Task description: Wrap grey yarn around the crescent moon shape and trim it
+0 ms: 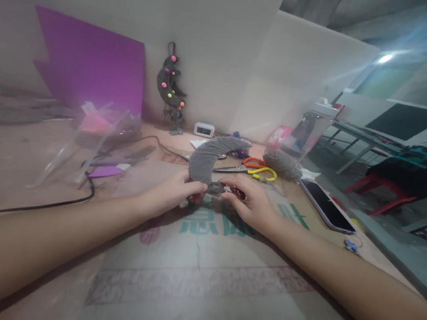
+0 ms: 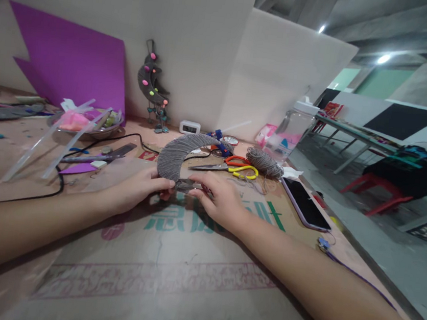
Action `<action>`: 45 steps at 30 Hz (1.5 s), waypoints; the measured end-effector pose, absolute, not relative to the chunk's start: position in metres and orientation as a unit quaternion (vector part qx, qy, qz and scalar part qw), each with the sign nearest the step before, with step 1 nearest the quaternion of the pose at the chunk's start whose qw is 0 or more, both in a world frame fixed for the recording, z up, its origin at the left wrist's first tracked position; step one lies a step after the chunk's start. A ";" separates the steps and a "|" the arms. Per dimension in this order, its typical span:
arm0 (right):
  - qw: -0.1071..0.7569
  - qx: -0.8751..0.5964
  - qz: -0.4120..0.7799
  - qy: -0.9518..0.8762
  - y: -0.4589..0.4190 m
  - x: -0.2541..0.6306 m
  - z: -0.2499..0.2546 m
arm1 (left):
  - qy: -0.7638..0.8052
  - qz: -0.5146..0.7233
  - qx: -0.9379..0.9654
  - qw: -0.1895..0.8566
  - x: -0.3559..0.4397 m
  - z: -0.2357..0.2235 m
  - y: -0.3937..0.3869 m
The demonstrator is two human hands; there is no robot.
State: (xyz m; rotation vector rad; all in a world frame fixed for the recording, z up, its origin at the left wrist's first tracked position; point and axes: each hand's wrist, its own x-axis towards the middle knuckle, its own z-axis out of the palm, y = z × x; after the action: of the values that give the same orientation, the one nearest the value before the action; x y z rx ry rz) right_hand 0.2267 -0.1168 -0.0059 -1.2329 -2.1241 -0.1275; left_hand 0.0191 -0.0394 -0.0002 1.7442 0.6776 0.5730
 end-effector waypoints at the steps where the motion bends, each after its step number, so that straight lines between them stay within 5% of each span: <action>1: 0.335 -0.472 -0.050 -0.814 -0.117 0.227 -0.006 | 0.289 0.241 0.740 0.558 0.019 0.000 -0.040; 45: 0.353 -0.498 -0.023 -0.792 -0.120 0.225 -0.004 | 0.277 0.250 0.737 0.564 0.021 -0.004 -0.039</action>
State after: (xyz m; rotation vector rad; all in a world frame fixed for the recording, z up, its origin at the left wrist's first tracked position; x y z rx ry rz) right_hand 0.2254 -0.1199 -0.0037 -1.2873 -2.0472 -0.0596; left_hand 0.0207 -0.0388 -0.0040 1.7337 0.6506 0.5885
